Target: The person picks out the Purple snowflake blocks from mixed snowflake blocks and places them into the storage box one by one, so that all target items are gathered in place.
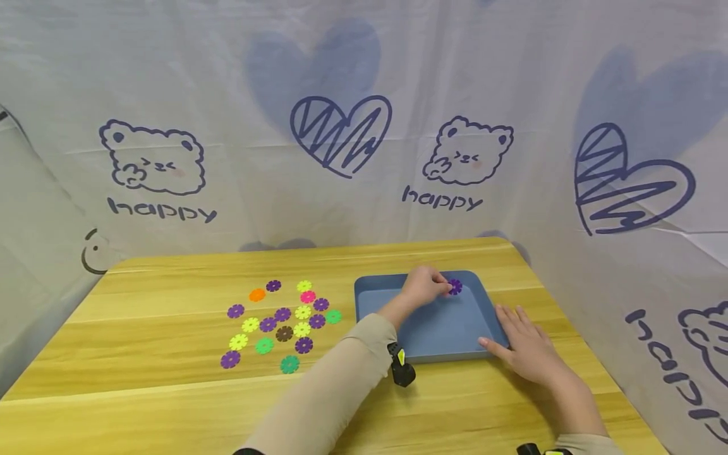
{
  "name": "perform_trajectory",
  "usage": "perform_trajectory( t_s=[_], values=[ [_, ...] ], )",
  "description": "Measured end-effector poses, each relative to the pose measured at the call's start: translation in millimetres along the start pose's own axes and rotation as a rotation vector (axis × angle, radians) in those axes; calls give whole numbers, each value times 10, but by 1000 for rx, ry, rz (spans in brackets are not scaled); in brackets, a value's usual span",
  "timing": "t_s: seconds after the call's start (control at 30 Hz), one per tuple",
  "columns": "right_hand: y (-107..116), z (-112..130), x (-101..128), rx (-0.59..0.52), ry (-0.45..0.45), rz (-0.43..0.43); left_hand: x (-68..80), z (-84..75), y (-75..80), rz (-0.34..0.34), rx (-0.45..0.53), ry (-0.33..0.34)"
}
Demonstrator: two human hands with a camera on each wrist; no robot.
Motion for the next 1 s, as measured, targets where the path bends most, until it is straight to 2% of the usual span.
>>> perform_trajectory(
  t_s=[0.13, 0.23, 0.47, 0.6, 0.73, 0.87, 1.0],
  values=[
    [-9, -19, -12, 2, 1, -5, 0, 91, -69, 2, -93, 115],
    [-11, -20, -8, -3, 7, -10, 17, 121, -108, 1, -143, 171],
    [-1, 1, 0, -15, 19, -17, 33, 140, -137, 5, -150, 206],
    [-4, 6, 9, -26, 6, 3, 49, 122, -132, 66, -171, 186],
    [-6, 9, 13, -37, -2, 20, 76, 49, -86, 146, -205, 113],
    [-17, 1, 5, -30, -2, 24, 129, -58, 28, 188, -234, 36],
    [-23, -1, 7, -19, 0, 19, 222, -198, 184, 211, -312, -59]
  ],
)
Point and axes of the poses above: each hand's wrist, its own x-axis away from the middle knuckle, its own y-axis out of the back of the hand, z = x × y, the point moved 10 cm from there along -x, towards the middle knuckle, and after that the axes turned 14 degrees about -y, right-handed, at the moved point
